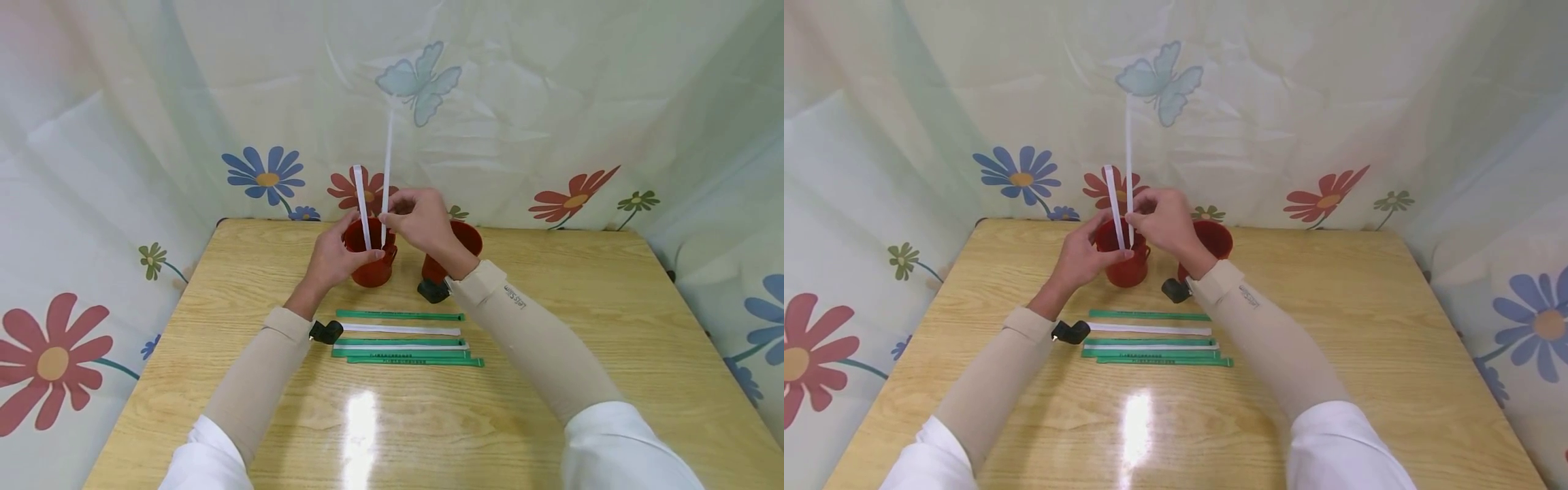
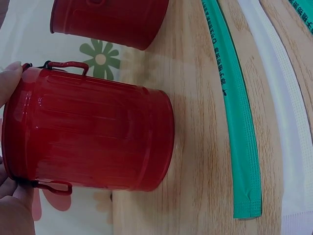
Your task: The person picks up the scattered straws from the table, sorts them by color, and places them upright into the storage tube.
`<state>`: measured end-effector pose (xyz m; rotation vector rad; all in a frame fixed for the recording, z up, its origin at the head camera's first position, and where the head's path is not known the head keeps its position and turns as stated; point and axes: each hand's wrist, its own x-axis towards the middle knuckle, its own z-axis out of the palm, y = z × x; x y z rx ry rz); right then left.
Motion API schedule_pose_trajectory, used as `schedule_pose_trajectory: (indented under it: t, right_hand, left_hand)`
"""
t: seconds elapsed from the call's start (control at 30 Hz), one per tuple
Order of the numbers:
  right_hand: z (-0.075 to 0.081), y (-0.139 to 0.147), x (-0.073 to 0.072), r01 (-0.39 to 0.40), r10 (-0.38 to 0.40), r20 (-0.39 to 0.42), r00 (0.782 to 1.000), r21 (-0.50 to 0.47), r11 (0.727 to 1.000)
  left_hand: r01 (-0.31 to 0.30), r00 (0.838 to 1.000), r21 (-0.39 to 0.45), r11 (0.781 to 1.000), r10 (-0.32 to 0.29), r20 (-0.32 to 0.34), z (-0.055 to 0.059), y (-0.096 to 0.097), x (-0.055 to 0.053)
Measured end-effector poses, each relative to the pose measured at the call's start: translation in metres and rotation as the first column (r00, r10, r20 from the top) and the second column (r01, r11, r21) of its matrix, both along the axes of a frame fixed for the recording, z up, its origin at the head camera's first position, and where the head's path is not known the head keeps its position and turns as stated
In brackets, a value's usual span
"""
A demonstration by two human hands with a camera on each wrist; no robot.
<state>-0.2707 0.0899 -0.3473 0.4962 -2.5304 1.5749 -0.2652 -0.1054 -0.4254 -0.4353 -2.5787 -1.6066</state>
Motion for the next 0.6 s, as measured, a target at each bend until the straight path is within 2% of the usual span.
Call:
schedule_pose_trajectory:
  t: [0.2, 0.4, 0.6]
  right_hand:
    - [-0.005, -0.01, -0.007, 0.025, -0.024, -0.016, 1.0, 0.069, 0.997]
    - [-0.008, -0.016, -0.011, 0.05, -0.052, 0.006, 0.999, 0.139, 0.989]
    - [-0.012, -0.018, -0.016, 0.051, -0.058, 0.021, 0.998, 0.25, 0.967]
  left_hand:
    - [-0.011, 1.0, -0.007, 1.0, 0.011, 0.003, 0.0, 0.0, 0.0]
    - [0.008, 1.0, -0.006, 1.0, -0.008, -0.002, -0.001, 0.0, 0.0]
    - [0.008, 1.0, -0.009, 1.0, -0.008, -0.011, 0.0, -0.002, 0.0]
